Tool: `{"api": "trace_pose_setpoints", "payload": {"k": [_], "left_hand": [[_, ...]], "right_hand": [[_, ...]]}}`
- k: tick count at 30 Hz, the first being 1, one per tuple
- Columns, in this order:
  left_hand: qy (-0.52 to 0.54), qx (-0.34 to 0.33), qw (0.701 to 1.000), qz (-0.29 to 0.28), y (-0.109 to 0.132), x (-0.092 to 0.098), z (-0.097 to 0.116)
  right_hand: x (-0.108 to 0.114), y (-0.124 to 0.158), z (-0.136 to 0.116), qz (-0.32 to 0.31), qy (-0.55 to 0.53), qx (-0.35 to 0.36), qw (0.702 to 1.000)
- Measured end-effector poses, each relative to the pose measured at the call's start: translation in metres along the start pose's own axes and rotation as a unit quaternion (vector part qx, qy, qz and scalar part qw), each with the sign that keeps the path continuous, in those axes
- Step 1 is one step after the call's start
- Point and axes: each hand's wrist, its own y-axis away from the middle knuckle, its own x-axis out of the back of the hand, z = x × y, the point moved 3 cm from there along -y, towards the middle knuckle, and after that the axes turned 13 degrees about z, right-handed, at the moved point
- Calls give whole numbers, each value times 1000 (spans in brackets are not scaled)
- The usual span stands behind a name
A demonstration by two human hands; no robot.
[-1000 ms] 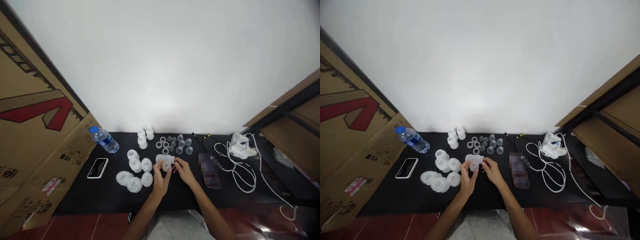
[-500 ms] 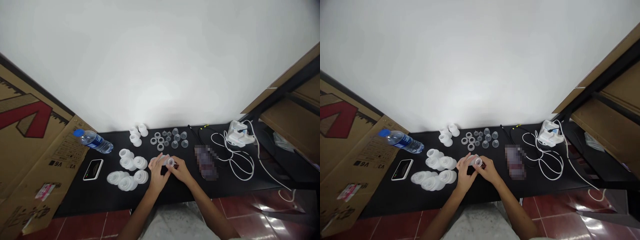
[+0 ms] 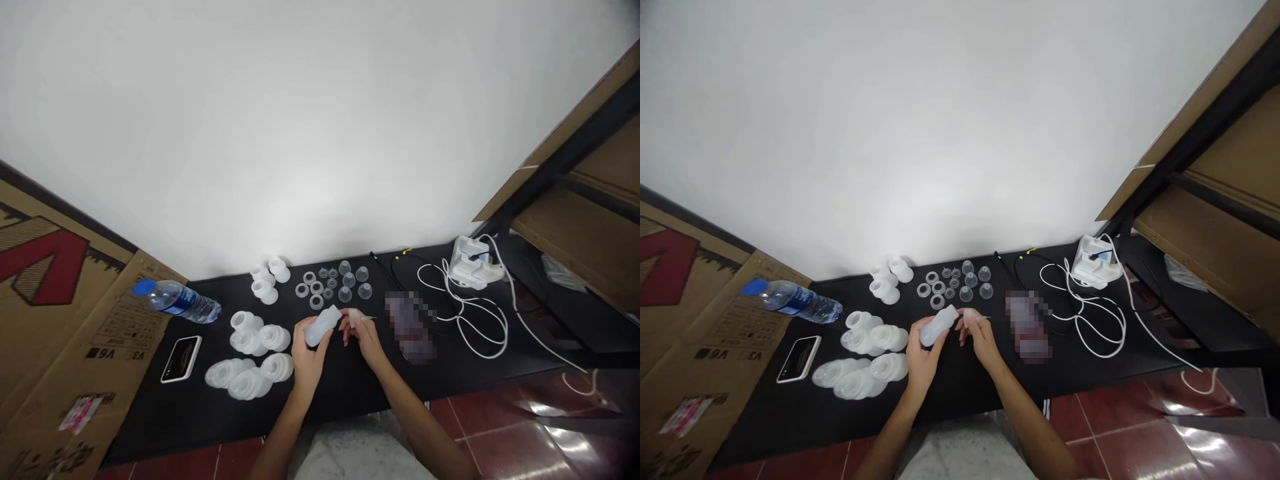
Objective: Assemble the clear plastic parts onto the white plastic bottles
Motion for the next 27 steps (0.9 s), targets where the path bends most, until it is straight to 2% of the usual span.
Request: {"api": "trace_pose_setpoints", "payload": {"k": [4,7,13,21,27], "left_hand": [[54,63,997,9,-1,0,-7],[91,91,992,11,0,-1,-8],[100,87,990,-45,2,1,-4],[116,100,987,-46,10,6,-10],[159,125,979,-30,4,3,-3]], "right_hand": [[4,-6,7,39,-32,-21,999],[5,-6,10,36,1,-20,999],[1,3,0,-22,99,13,995],[-2,9,-9,-36,171,56,983],[-2,9,-7,-41,170,59,983]]}}
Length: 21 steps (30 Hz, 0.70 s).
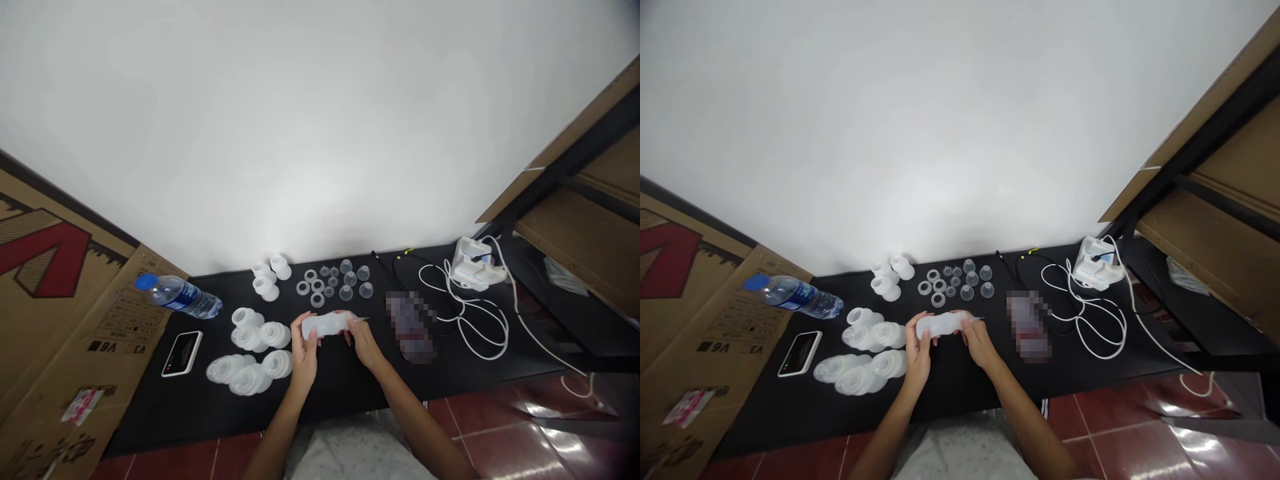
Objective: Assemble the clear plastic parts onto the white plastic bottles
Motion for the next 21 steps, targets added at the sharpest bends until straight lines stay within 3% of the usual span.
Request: {"api": "trace_pose_setpoints", "payload": {"k": [13,21], "left_hand": [[58,31,998,7,-4,-2,0],[22,35,998,40,-8,5,-7]], "right_hand": [[1,4,8,-26,15,38,999],[2,7,2,-45,5,58,997]]}}
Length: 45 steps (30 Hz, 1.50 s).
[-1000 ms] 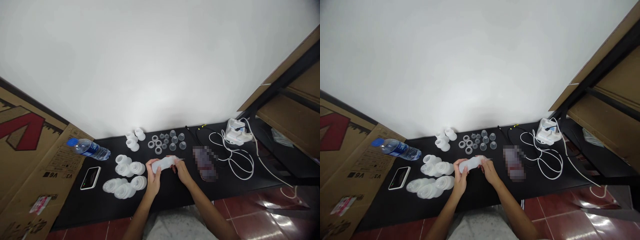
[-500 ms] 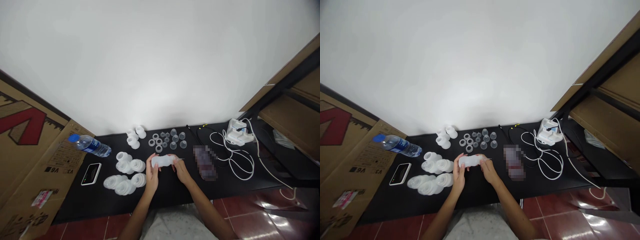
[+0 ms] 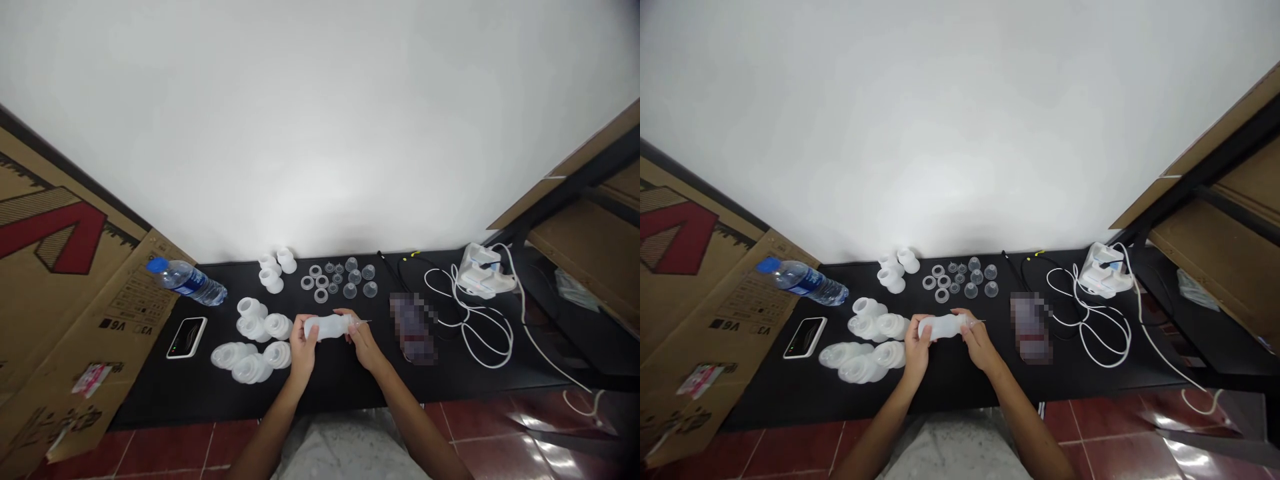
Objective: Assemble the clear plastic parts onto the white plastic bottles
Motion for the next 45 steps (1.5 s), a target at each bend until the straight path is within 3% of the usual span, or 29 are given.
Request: {"api": "trace_pose_setpoints", "payload": {"k": [11,14,18,21,27,32,37,45], "left_hand": [[-53,-50,997,-22,3,1,4],[-42,-83,995,-31,7,-2,8],[-55,-138,984,-98,13,-9,11],[-75,-176,975,-109,14,-11,12],[-69,-107,989,-75,11,-12,8],[-40,-57,996,-59,9,-11,7],[-48,-58,993,-88,10,-12,9],[-48,-75,992,-91,11,-12,11]], "right_hand": [[-1,-2,-10,-3,-33,5,999],[0,-6,-2,33,-41,-36,998],[1,-9,11,113,-56,-99,987],[0,-8,15,142,-60,-103,983],[-5,-4,13,107,-77,-42,990],[0,-10,1,132,-145,-59,979],[5,-15,-11,118,-130,-29,984],[7,-16,6,133,-157,-44,978]]}}
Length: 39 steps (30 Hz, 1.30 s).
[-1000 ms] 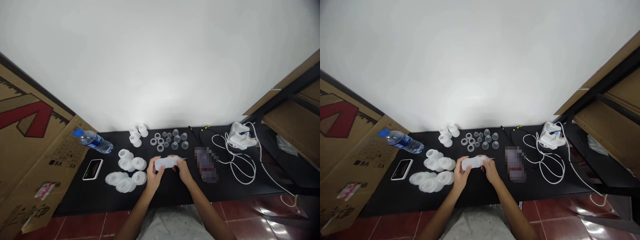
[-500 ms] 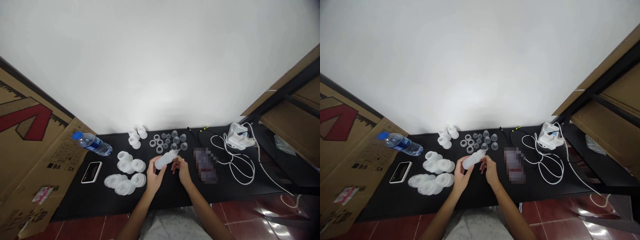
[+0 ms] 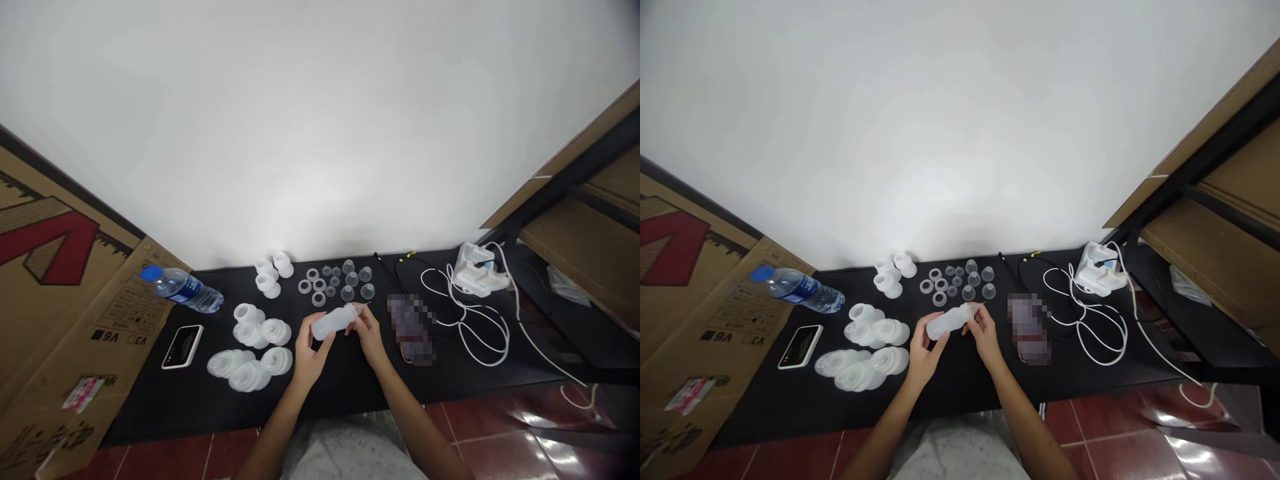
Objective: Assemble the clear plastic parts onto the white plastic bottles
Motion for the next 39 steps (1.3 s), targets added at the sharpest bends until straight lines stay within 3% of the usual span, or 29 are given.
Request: {"api": "trace_pose_setpoints", "payload": {"k": [18,25,39], "left_hand": [[23,38,999,6,-1,1,-2],[18,42,999,10,-1,2,-6],[2,39,999,32,-2,3,-5]], "right_hand": [[0,2,-13,17,-88,-50,995],[6,1,-12,77,-76,-43,993],[0,2,-9,15,-19,-8,1000]]}}
